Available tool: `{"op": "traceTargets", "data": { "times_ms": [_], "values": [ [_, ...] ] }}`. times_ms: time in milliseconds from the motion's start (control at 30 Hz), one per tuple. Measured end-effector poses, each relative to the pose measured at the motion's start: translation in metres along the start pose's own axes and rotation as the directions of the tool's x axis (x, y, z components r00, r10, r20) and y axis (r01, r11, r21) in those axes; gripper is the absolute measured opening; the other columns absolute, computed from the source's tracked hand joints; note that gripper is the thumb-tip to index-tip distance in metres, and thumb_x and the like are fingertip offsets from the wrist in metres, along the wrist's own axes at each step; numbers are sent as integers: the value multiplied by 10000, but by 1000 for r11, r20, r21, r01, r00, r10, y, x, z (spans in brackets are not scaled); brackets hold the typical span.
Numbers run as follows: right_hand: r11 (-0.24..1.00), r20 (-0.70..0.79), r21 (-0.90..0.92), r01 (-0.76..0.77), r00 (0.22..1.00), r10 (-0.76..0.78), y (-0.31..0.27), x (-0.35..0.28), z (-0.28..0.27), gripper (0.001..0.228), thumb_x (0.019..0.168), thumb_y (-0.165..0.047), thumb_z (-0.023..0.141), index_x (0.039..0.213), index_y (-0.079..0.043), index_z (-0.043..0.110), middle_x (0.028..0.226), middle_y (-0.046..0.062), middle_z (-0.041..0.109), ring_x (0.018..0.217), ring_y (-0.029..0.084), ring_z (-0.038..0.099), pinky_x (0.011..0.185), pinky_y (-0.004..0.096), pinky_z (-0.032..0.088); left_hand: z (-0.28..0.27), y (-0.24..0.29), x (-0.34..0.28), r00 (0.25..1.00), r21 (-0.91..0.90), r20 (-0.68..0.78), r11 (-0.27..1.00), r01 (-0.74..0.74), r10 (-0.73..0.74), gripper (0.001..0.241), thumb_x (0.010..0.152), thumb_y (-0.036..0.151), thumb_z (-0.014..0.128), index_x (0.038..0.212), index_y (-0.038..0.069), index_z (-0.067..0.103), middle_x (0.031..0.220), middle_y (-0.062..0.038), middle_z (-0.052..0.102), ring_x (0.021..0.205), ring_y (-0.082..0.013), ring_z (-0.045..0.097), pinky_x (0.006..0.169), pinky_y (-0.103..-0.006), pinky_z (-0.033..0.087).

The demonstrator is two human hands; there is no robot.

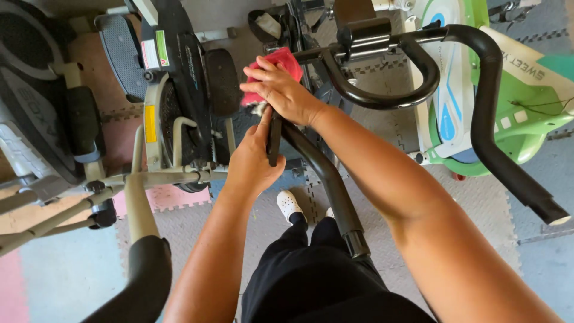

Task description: Cleaning and wiping down various exercise bikes and equipment in a gym.

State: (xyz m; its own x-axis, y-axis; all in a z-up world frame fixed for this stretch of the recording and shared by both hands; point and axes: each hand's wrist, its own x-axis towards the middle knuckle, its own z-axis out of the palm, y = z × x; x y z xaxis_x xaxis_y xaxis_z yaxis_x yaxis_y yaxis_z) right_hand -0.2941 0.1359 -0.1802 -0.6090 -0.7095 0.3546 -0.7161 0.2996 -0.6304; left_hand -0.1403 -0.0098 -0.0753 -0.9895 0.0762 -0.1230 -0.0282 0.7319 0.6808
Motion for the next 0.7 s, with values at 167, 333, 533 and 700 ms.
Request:
{"op": "traceTargets", "data": {
  "times_ms": [167, 333, 533, 700],
  "values": [
    [898, -102, -357, -258, 966, 237, 16, 9, -10, 534, 1108, -398, 409, 1544, -94, 462, 1644, 189, 386, 1562, 364, 168, 1257, 559, 94, -1, -5, -2, 999, 18, 2, 999, -45, 45, 992, 699, 143, 699, 1599, 144, 283, 1123, -185, 640, 988, -424, 650, 790, -479, 537],
    [730, -324, -457, -509, 859, 396, -5, 9, -4, 510, 1086, -314, 466, 1519, -43, 459, 1602, 146, 411, 1544, 345, 220, 1270, 522, 171, -1, -5, -2, 1000, -15, -1, 1000, -20, 20, 959, 708, 118, 653, 1602, 149, 305, 1135, -176, 651, 1001, -412, 657, 804, -468, 541],
    [879, -205, -471, -73, 978, -28, 23, -18, -18, 442, 1049, -24, 548, 1485, -80, 602, 1545, 120, 552, 1492, 291, 431, 1248, 485, 321, 0, -9, 0, 999, -12, 9, 999, -35, 35, 979, 689, 118, 657, 1599, 144, 297, 1134, -181, 645, 999, -418, 649, 801, -472, 536],
    [950, -573, -222, -221, 817, 56, -2, -34, 1, 240, 971, -11, 717, 1196, -94, 718, 1294, 103, 711, 1350, 305, 599, 1122, 438, 503, -6, -8, 1, 999, -3, 23, 999, -41, 41, 938, 709, 137, 663, 1591, 151, 343, 1106, -178, 652, 988, -415, 654, 788, -470, 535]
  ]
}}
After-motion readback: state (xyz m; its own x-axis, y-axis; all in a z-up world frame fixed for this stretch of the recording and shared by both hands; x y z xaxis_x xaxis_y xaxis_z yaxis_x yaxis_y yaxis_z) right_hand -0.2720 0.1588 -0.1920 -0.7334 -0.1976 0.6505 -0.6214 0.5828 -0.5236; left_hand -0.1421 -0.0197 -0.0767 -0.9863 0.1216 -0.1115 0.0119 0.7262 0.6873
